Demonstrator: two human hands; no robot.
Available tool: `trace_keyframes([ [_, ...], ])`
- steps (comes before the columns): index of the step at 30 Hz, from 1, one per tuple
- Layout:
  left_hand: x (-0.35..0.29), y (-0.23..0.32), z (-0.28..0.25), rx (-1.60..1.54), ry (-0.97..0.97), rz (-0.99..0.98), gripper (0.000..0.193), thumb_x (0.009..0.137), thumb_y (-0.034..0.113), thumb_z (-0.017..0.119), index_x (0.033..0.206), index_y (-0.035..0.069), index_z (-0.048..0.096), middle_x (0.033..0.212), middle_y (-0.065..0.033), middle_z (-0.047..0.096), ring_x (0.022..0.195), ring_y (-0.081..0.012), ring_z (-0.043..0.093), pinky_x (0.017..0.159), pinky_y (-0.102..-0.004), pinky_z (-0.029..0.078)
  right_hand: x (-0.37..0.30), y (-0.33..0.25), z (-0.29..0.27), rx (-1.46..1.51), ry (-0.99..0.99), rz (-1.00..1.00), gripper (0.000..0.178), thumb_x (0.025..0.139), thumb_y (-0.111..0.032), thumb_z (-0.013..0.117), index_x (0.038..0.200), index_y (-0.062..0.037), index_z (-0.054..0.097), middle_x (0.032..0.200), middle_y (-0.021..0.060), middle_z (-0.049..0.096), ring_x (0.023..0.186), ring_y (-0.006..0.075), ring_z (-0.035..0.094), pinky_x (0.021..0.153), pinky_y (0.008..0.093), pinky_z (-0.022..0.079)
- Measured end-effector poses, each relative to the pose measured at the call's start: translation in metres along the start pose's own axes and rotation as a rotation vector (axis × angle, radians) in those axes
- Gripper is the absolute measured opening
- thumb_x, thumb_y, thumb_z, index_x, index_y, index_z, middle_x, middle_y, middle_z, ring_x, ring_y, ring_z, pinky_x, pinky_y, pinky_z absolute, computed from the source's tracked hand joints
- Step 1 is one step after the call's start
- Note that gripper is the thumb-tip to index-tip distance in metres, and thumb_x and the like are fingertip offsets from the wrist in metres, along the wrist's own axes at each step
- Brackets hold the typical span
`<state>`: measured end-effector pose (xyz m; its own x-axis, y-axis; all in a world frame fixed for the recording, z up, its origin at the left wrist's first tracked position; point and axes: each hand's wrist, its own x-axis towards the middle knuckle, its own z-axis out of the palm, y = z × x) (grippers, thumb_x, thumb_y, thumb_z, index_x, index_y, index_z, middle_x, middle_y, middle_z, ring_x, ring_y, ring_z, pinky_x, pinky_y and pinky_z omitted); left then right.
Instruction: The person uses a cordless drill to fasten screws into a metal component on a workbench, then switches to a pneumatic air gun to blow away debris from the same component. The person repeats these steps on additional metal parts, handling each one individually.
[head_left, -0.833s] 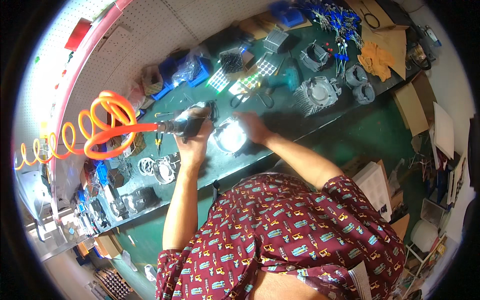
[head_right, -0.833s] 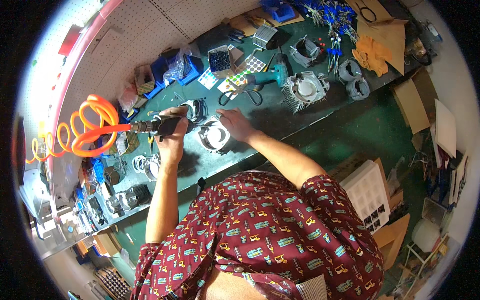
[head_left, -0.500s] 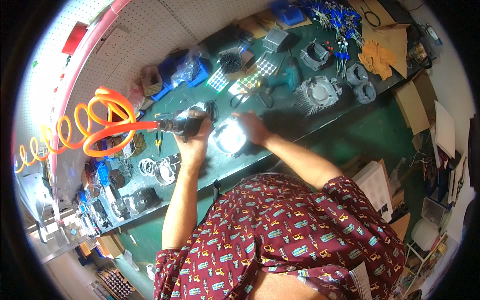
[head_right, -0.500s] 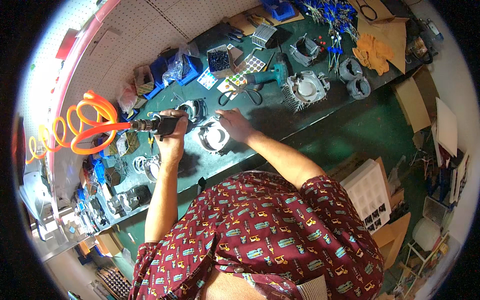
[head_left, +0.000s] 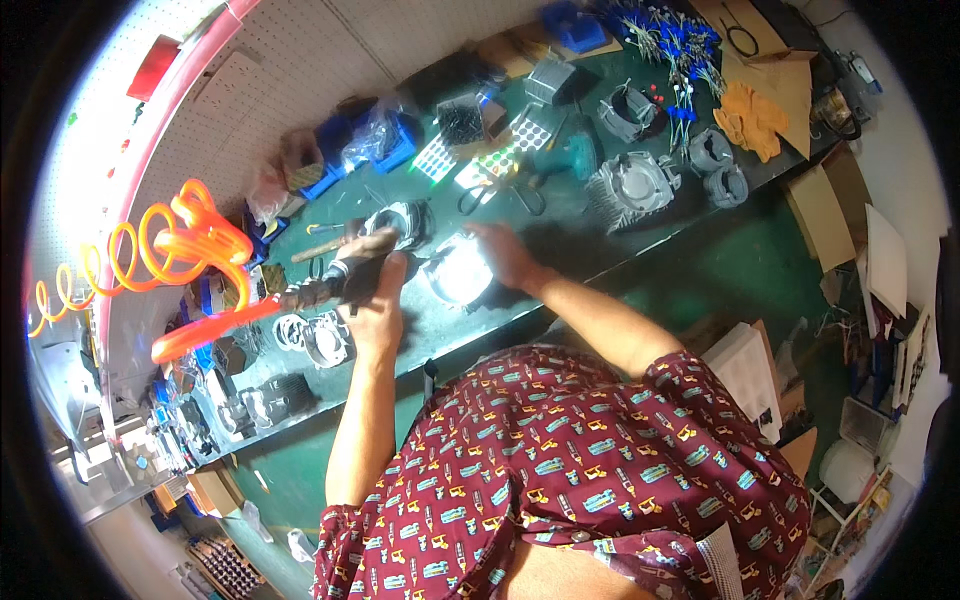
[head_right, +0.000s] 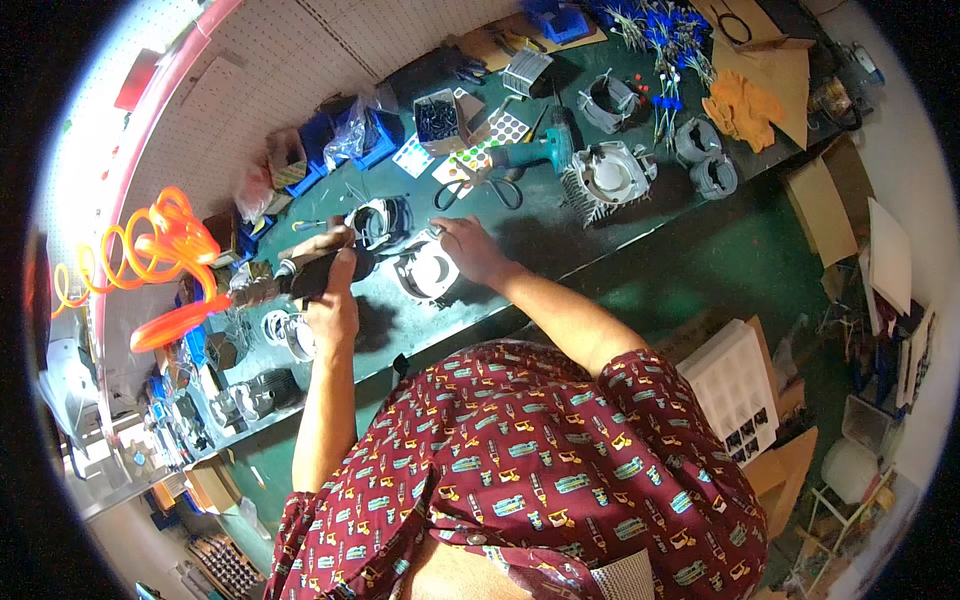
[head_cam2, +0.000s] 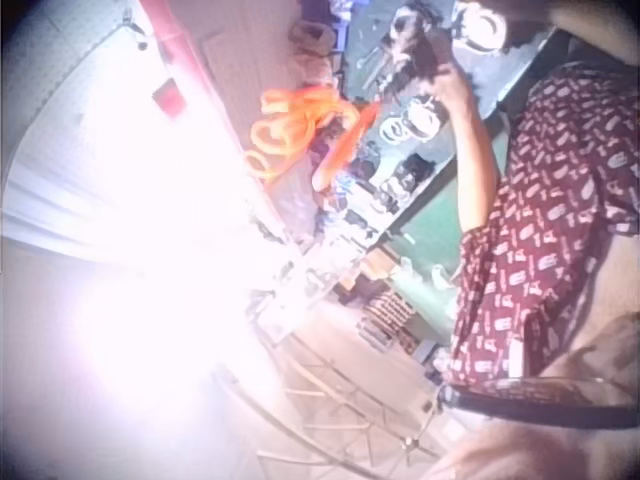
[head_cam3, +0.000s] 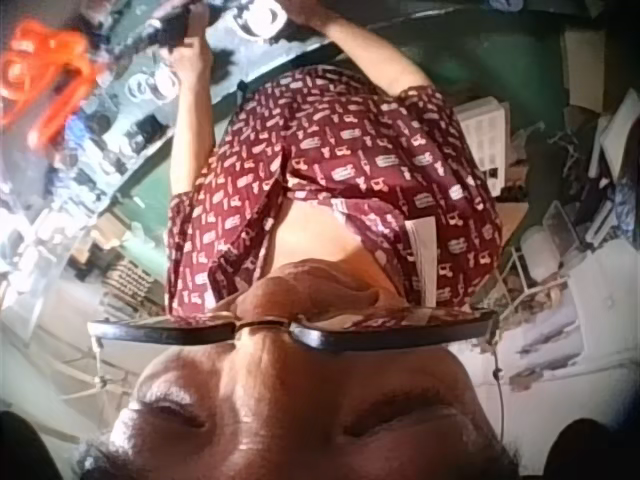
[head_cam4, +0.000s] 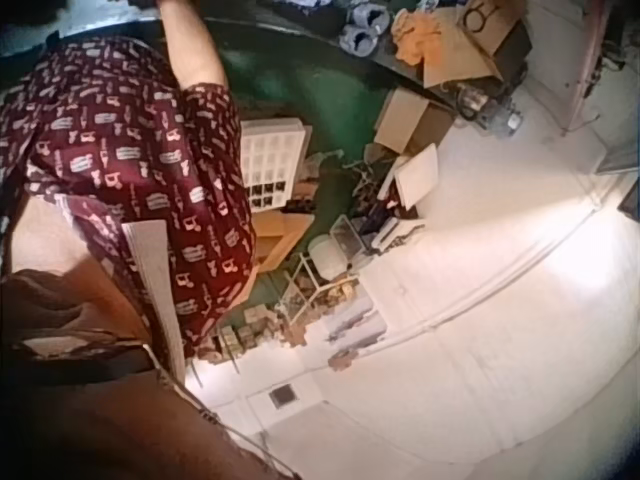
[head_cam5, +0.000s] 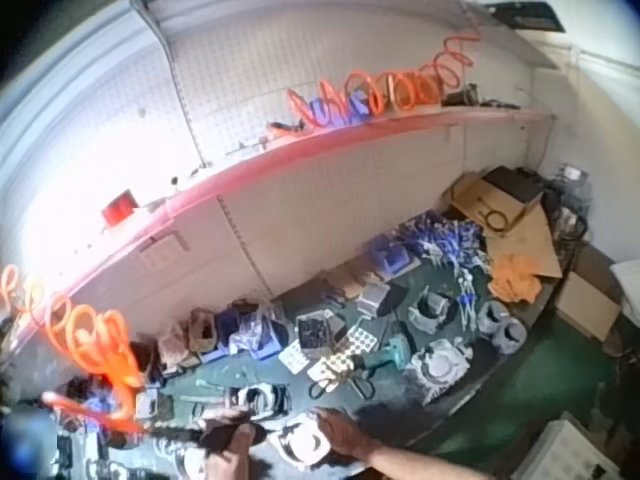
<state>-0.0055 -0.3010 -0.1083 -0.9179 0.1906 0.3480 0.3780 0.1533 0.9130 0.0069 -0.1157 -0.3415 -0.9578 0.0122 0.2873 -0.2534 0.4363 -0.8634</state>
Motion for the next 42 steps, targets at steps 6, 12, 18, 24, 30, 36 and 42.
trace_keyframes([
  [6,-0.045,-0.002,-0.005,-0.232,-0.004,-0.104,0.022,0.085,0.001,0.069,0.105,0.001,0.061,0.108,-0.0134,0.067,0.102,-0.0224,0.063,0.092,-0.0375,0.049,0.001,-0.018,-0.01,0.024,0.013,0.047,0.039,0.097,-0.021,0.044,0.128,-0.0046,0.06,0.113,0.0218,0.065,0.107,0.038,0.055,0.099,0.0437,0.043],
  [12,-0.069,-0.007,0.0,-0.164,0.066,-0.185,0.022,0.085,0.002,0.07,0.105,0.002,0.061,0.109,-0.0126,0.066,0.102,-0.0217,0.062,0.092,-0.0372,0.05,0.004,-0.023,-0.016,-0.013,0.023,-0.09,0.038,0.097,-0.021,0.044,0.124,0.0001,0.061,0.117,0.0225,0.065,0.105,0.0395,0.057,0.097,0.0429,0.044],
  [18,-0.066,-0.002,0.001,-0.12,0.056,-0.164,0.023,0.086,0.0,0.069,0.107,0.002,0.061,0.109,-0.0122,0.067,0.101,-0.02,0.063,0.09,-0.0358,0.051,0.004,-0.021,-0.017,0.026,0.012,-0.089,0.037,0.097,-0.02,0.045,0.124,-0.0005,0.061,0.119,0.022,0.065,0.106,0.0399,0.057,0.097,0.0441,0.043],
  [24,-0.066,-0.002,0.006,-0.016,0.051,-0.179,0.023,0.085,0.0,0.071,0.105,0.001,0.061,0.105,-0.0097,0.067,0.099,-0.0185,0.063,0.089,-0.0344,0.051,0.005,-0.02,-0.013,0.07,-0.013,-0.009,0.035,0.096,-0.017,0.046,0.124,-0.0013,0.061,0.117,0.0225,0.066,0.106,0.0396,0.056,0.098,0.0445,0.042],
  [30,-0.049,0.02,0.031,0.007,-0.131,-0.189,0.02,0.084,0.001,0.069,0.103,0.001,0.063,0.104,-0.0108,0.066,0.097,-0.0196,0.062,0.09,-0.035,0.05,0.004,-0.033,-0.021,0.044,-0.072,0.12,0.035,0.097,-0.018,0.046,0.121,0.0023,0.062,0.116,0.019,0.066,0.108,0.0351,0.058,0.101,0.0455,0.038],
  [36,-0.056,0.001,0.044,-0.065,-0.083,-0.176,0.016,0.082,-0.001,0.067,0.093,0.005,0.057,0.095,-0.008,0.063,0.088,-0.0175,0.059,0.088,-0.0372,0.049,0.005,-0.031,-0.025,0.023,-0.024,0.058,0.038,0.096,-0.02,0.047,0.125,0.002,0.057,0.112,0.0223,0.066,0.106,0.0359,0.06,0.099,0.0444,0.04],
  [42,-0.052,0.008,0.046,-0.003,-0.038,-0.186,0.021,0.081,-0.008,0.064,0.097,0.004,0.055,0.097,-0.0077,0.061,0.089,-0.0172,0.058,0.084,-0.0348,0.049,0.006,-0.026,-0.018,-0.001,-0.049,0.052,0.037,0.096,-0.02,0.05,0.127,-0.0007,0.056,0.113,0.0192,0.066,0.107,0.0346,0.058,0.099,0.0437,0.04],
])
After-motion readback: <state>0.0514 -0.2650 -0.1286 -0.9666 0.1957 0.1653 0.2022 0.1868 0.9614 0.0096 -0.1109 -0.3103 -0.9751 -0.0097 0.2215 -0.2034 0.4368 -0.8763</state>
